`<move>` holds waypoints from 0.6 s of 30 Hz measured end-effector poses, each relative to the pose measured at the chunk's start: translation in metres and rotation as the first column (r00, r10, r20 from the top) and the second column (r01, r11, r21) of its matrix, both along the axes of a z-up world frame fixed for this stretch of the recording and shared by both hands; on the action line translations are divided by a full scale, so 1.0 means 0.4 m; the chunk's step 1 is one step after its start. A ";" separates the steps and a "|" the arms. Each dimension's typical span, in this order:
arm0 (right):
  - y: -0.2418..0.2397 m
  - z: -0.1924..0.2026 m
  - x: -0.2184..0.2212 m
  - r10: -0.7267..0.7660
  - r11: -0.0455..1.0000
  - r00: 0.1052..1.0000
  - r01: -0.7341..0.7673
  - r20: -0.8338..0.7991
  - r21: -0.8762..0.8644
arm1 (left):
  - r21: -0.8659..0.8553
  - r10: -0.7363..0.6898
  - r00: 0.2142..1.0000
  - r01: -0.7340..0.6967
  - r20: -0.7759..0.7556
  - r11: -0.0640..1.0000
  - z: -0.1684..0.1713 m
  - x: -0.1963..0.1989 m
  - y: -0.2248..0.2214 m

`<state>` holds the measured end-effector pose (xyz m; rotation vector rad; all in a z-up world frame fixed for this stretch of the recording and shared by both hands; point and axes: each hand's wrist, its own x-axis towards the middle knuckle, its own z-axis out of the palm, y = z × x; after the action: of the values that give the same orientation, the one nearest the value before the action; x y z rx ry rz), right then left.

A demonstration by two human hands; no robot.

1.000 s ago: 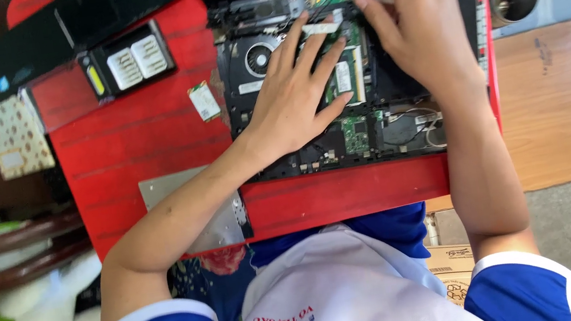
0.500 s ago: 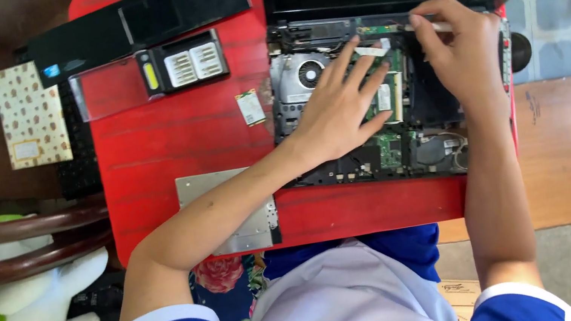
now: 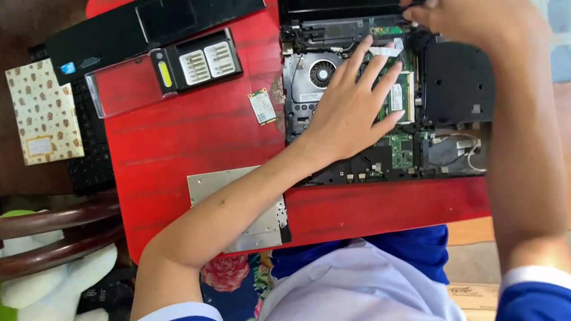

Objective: Connecting internal cables and installing a RAM module into a laptop motherboard.

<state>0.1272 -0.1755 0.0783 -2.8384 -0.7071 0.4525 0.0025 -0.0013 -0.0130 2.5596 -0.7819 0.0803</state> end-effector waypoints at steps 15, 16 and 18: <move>-0.025 0.013 0.015 -0.067 0.997 0.995 0.069 -0.078 0.024 | 0.098 -0.012 0.998 0.018 -0.061 0.995 0.022 0.002 -0.001; -0.033 0.012 0.012 -0.071 0.997 0.994 0.073 -0.081 0.023 | 0.098 -0.017 0.998 0.023 -0.063 0.995 0.022 0.004 -0.001; -0.044 0.005 0.001 0.011 0.999 0.999 -0.013 0.043 0.047 | 0.078 -0.017 1.000 0.017 -0.001 0.997 0.021 0.000 0.002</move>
<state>0.1278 -0.1931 0.0801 -2.8084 -0.7329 0.3735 0.0025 -0.0005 -0.0045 2.6251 -0.8218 0.0443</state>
